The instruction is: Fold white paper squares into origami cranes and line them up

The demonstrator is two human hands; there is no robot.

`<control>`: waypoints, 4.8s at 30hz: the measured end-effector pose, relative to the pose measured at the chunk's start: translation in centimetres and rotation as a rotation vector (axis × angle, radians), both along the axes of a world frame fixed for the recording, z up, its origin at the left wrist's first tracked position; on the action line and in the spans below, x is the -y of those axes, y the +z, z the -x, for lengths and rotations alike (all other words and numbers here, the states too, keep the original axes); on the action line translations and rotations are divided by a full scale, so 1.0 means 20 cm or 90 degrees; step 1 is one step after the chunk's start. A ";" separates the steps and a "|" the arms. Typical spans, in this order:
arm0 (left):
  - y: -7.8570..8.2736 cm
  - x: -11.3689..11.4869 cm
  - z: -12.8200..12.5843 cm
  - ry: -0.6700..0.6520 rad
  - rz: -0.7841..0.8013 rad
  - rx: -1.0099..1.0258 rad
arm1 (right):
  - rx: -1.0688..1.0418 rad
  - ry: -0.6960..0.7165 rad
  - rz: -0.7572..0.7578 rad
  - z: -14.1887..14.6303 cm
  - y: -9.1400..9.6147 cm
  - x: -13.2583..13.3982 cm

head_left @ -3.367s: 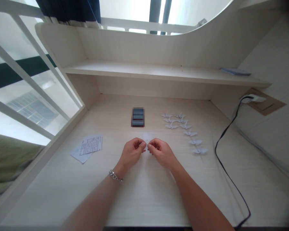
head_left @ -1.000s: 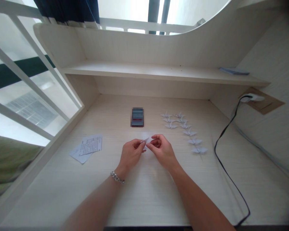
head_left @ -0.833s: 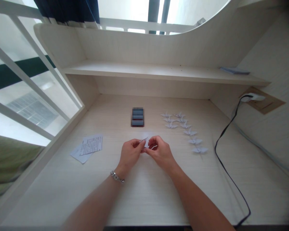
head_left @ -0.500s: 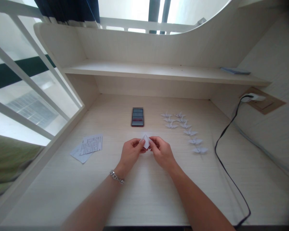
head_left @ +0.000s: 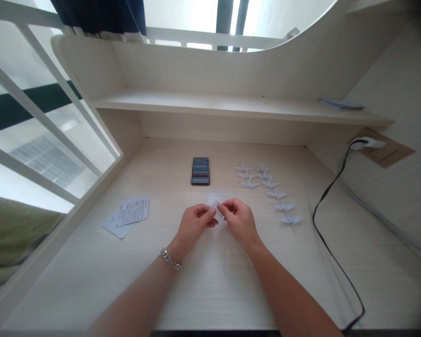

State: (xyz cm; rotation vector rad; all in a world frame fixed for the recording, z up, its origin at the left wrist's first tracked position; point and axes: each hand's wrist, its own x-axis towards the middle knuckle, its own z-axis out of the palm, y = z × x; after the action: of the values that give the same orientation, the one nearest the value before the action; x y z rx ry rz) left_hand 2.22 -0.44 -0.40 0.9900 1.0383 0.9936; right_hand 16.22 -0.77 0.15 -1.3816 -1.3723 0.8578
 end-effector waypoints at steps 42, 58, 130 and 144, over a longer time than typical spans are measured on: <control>0.01 -0.01 0.03 -0.028 -0.075 0.043 | -0.195 0.191 0.055 0.00 -0.02 -0.01; -0.01 -0.01 0.05 0.019 -0.183 -0.082 | -0.354 0.209 0.196 -0.03 0.00 -0.02; -0.05 -0.01 0.01 0.119 -0.163 -0.136 | 0.064 0.110 -0.047 0.02 0.00 0.02; -0.02 0.02 0.02 0.093 -0.296 -0.364 | 0.192 0.083 -0.128 0.03 -0.01 0.03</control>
State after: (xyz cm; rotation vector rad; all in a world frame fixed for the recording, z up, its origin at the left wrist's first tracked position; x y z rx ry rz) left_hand 1.92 -0.75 -0.75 1.6640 1.3918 1.1283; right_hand 15.70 -1.29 0.01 -1.3132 -1.7447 0.5898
